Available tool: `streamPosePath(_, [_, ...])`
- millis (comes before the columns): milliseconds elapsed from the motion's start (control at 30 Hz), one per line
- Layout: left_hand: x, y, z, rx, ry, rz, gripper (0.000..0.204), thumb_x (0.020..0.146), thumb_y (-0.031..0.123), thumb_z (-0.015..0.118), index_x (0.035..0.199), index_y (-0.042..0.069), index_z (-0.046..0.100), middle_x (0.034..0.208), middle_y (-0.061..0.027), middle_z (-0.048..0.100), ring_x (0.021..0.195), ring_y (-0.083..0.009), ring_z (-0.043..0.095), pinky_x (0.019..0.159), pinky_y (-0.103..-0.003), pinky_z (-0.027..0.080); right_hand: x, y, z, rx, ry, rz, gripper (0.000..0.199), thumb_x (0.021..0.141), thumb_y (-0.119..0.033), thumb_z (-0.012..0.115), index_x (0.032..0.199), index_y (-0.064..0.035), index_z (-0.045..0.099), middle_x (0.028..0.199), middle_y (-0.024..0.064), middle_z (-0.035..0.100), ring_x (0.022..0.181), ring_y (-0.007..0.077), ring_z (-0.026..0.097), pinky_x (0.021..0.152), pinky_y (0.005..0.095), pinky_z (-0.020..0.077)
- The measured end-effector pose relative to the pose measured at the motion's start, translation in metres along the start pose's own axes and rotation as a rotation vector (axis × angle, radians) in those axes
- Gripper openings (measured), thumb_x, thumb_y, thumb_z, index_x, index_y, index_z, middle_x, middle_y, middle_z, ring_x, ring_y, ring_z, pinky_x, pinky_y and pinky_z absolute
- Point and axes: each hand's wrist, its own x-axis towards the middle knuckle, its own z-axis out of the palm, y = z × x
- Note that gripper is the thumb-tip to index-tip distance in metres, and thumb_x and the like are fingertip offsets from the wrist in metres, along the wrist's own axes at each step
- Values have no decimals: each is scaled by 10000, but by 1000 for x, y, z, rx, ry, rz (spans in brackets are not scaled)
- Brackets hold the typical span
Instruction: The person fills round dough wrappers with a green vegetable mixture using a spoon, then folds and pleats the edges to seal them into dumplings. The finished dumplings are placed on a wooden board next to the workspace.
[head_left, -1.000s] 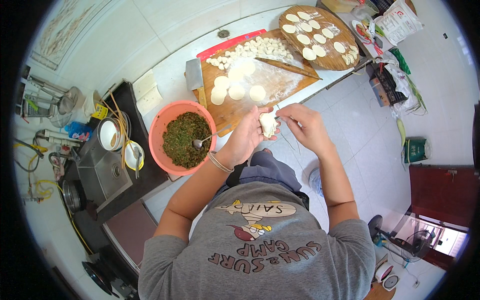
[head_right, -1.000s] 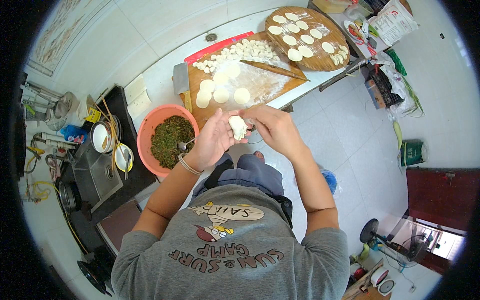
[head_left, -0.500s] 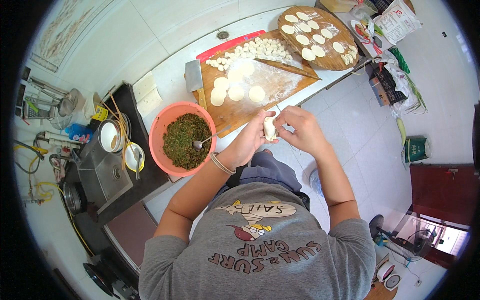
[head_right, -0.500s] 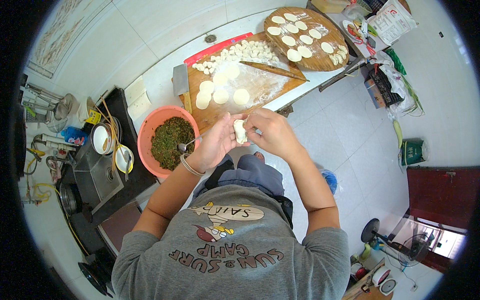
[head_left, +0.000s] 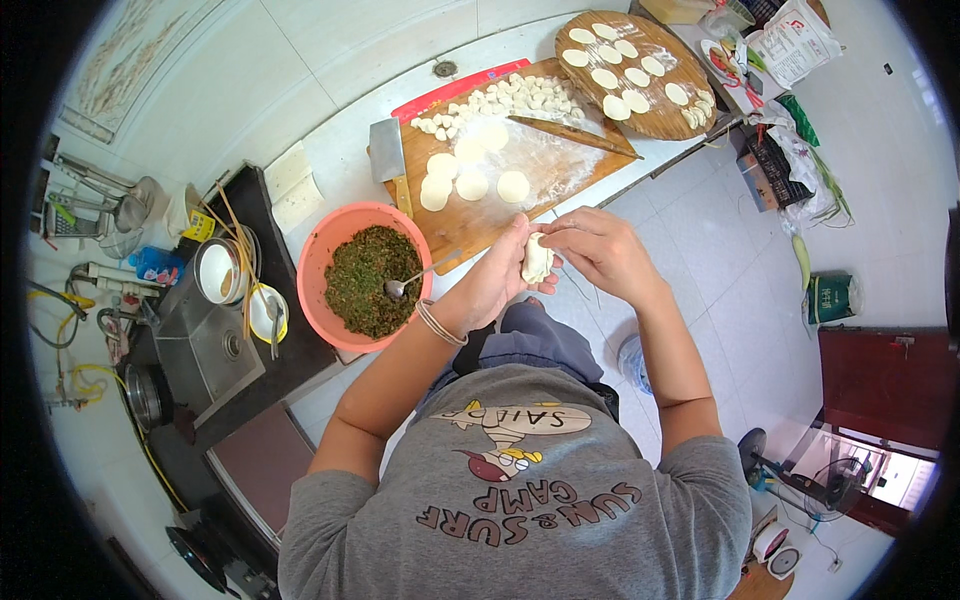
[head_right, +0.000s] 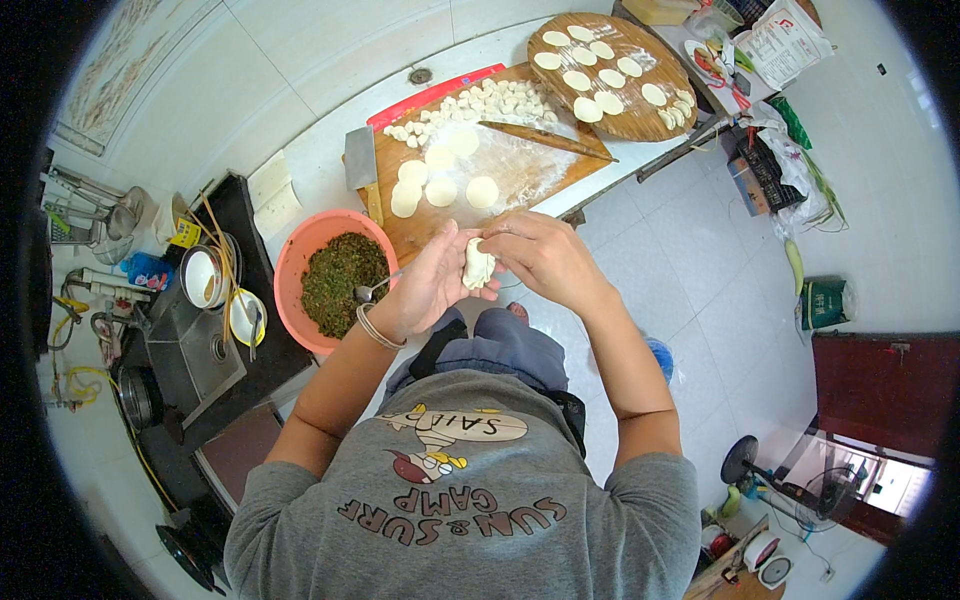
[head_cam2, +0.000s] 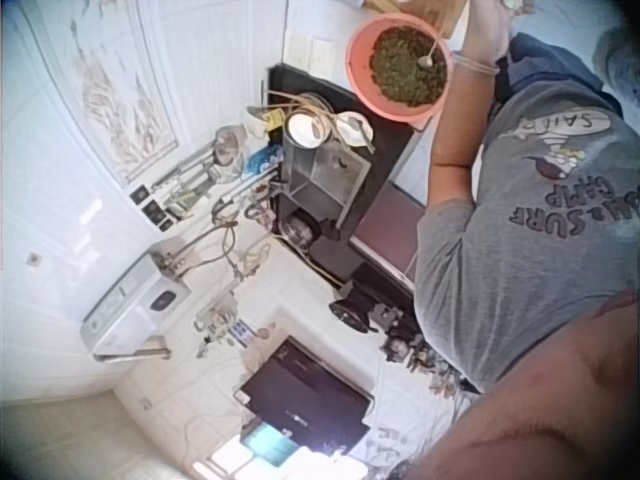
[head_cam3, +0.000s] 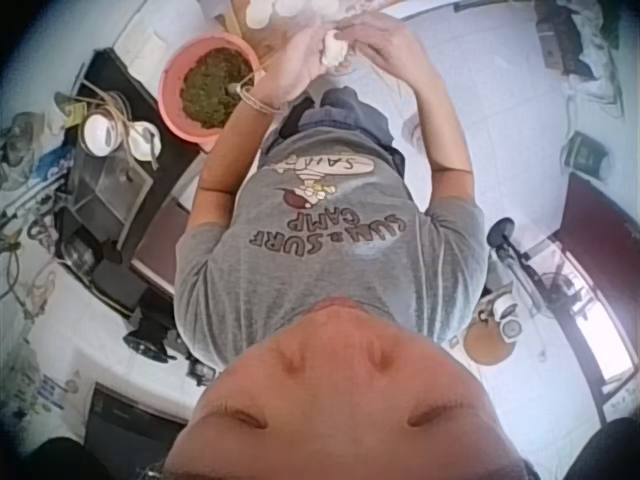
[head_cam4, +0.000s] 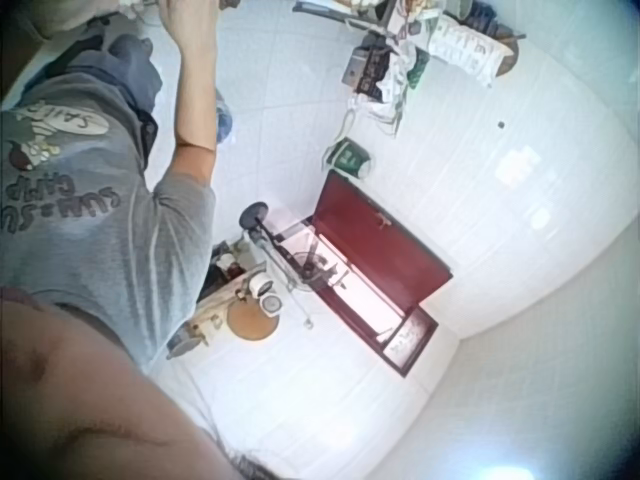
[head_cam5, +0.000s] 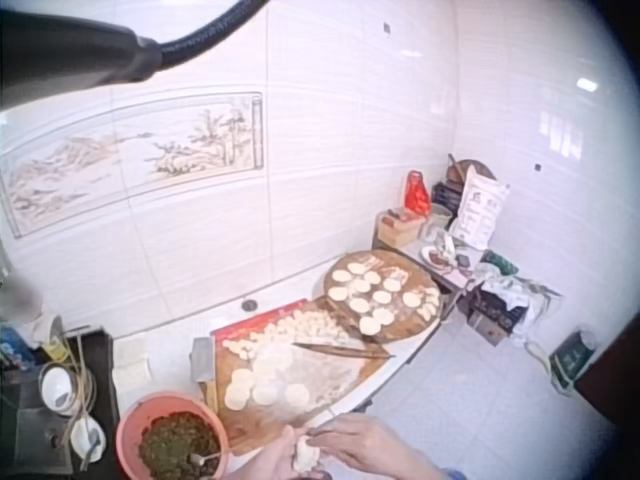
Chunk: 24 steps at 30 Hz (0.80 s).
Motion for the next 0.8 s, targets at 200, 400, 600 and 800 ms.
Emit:
streamPosePath(200, [1,-6,0,18,8,1,621,973,546,230,1239,29,449,1070,-83,562,953,-170,561,805,-325,471,-3,-6,3,30,-59,126,160,696,-13,657,854,-37,641,787,99,622,746,271,618,646,351,508])
streamPosePath(400, [7,-6,-5,56,50,-55,643,963,567,218,1193,33,494,1029,-71,578,872,-162,584,690,-274,467,-6,-4,6,-42,-47,172,203,695,-30,674,896,-53,657,801,101,637,750,266,625,646,344,506])
streamPosePath(600, [13,-2,1,29,-21,-91,719,942,613,194,1209,16,491,1018,-88,587,842,-165,591,667,-268,460,-1,8,-13,-31,-36,-50,215,657,-22,682,868,-55,662,877,61,653,811,241,633,706,338,521])
streamPosePath(800, [28,-1,6,23,-105,-161,753,930,633,192,1201,-5,486,1031,-105,589,828,-170,597,666,-272,470,-9,20,-22,-1,-57,-69,202,635,-32,681,833,-52,648,817,50,619,796,238,615,691,337,509])
